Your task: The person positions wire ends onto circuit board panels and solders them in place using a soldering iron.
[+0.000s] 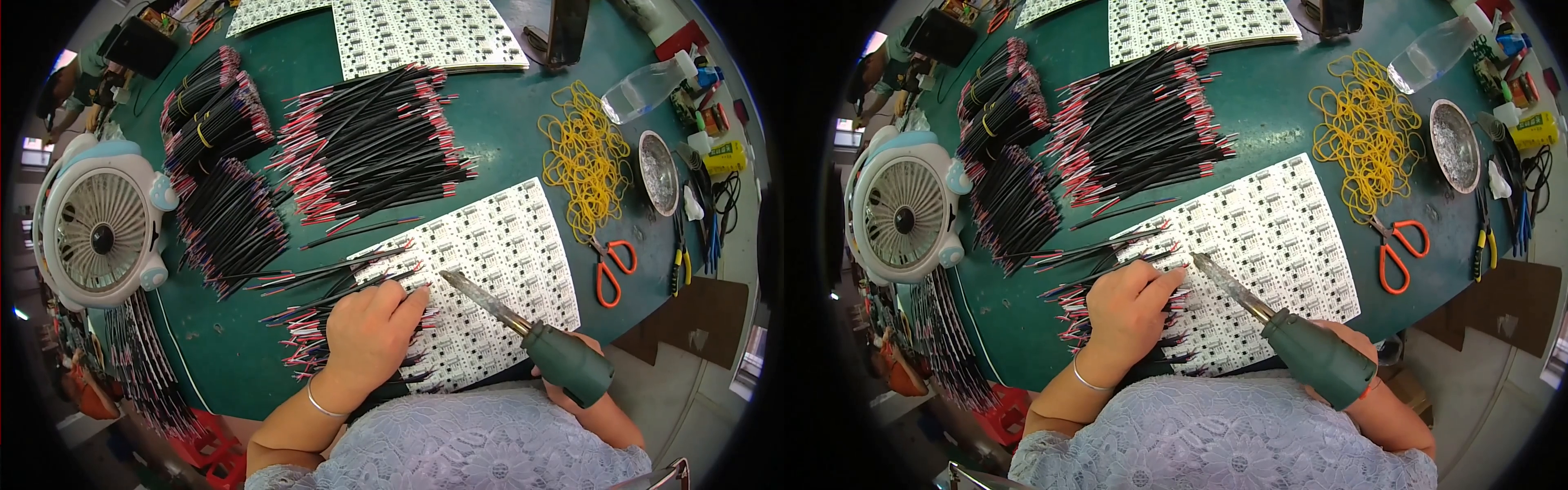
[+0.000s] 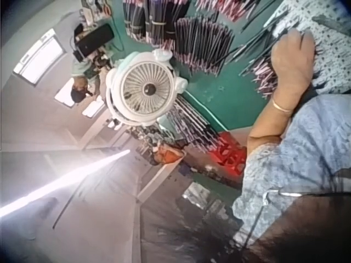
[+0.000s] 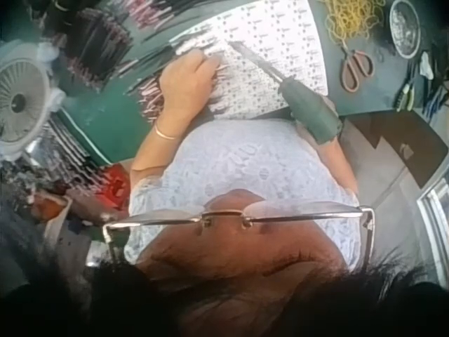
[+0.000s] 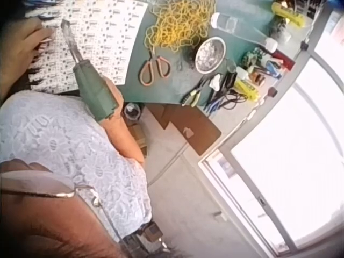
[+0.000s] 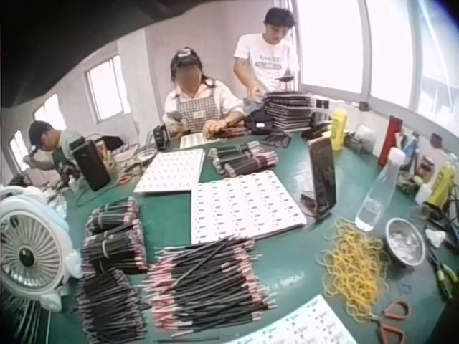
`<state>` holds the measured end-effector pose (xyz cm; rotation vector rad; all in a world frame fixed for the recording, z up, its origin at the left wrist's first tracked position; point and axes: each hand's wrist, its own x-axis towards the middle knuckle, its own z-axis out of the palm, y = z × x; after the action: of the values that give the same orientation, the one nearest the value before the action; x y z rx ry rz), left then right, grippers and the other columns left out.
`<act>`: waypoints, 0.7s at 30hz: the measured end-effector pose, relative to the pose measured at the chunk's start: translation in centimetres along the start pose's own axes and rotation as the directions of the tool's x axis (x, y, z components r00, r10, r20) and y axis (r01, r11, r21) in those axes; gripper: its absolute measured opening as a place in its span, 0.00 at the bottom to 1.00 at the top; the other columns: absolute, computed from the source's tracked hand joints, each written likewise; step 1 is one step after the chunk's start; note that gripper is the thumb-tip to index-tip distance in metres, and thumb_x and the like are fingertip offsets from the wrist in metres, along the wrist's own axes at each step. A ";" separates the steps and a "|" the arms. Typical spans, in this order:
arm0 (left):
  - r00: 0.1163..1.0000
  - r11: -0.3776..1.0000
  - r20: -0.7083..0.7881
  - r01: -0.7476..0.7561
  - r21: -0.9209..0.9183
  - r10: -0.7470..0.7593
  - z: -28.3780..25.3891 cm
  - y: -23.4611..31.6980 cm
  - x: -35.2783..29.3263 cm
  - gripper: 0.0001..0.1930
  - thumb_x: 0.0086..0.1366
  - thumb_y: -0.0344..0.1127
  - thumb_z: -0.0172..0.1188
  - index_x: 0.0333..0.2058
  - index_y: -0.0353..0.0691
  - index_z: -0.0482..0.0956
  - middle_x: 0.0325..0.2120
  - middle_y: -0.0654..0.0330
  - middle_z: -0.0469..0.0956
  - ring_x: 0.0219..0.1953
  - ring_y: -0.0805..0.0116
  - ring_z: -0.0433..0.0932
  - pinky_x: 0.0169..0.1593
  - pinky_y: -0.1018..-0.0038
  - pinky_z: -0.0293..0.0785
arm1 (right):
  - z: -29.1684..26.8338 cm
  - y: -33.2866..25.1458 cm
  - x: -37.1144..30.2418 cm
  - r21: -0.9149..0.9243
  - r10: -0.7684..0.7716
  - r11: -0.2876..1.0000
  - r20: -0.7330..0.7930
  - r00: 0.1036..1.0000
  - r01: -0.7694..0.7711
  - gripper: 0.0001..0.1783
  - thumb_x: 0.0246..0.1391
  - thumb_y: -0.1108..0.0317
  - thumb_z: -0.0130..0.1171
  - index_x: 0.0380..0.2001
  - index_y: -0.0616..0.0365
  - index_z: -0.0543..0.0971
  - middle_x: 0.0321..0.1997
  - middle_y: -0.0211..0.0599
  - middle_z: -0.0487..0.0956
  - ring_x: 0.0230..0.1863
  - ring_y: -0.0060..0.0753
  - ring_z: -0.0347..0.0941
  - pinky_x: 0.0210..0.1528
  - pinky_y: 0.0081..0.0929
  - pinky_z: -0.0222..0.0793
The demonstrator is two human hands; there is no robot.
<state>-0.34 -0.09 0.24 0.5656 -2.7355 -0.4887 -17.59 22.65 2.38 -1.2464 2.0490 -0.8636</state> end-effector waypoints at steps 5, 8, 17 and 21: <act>0.999 0.999 -0.036 0.005 -0.037 -0.007 0.1 -0.3 0.0 0.19 0.36 0.23 0.59 0.32 0.46 0.81 0.23 0.65 0.71 0.23 0.64 0.71 0.24 0.70 0.66 | 0.8 0.2 -0.3 0.098 -0.069 0.992 -0.107 0.992 0.080 0.10 0.53 0.66 0.55 0.33 0.63 0.77 0.22 0.33 0.76 0.20 0.24 0.75 0.24 0.21 0.71; 1.000 0.998 -0.008 0.026 -0.060 -0.026 0.0 -0.3 0.1 0.19 0.35 0.21 0.59 0.31 0.45 0.81 0.23 0.64 0.71 0.23 0.63 0.72 0.24 0.70 0.66 | 0.4 -0.2 0.2 0.135 -0.093 0.986 -0.069 0.993 0.102 0.08 0.51 0.69 0.56 0.33 0.62 0.77 0.22 0.34 0.76 0.20 0.28 0.75 0.24 0.25 0.70; 0.999 0.995 -0.031 0.023 -0.095 -0.027 0.0 -0.3 0.3 0.18 0.37 0.20 0.59 0.30 0.45 0.81 0.23 0.64 0.71 0.22 0.63 0.71 0.24 0.70 0.66 | 0.5 0.1 0.5 0.020 -0.233 0.972 -0.092 0.968 0.236 0.09 0.45 0.74 0.57 0.33 0.59 0.78 0.22 0.32 0.76 0.22 0.36 0.73 0.27 0.32 0.69; 0.999 0.995 -0.029 0.031 -0.097 -0.034 0.0 -0.3 0.3 0.17 0.38 0.20 0.59 0.30 0.45 0.82 0.23 0.64 0.71 0.22 0.64 0.71 0.24 0.70 0.66 | 0.2 -0.2 0.6 -0.031 -0.238 0.971 -0.065 0.969 0.237 0.10 0.44 0.75 0.58 0.33 0.59 0.79 0.24 0.34 0.77 0.24 0.38 0.74 0.29 0.33 0.69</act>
<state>-0.53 -0.53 0.18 0.5885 -2.6609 -0.6117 -17.61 22.04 2.33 -1.5171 1.9940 -1.0055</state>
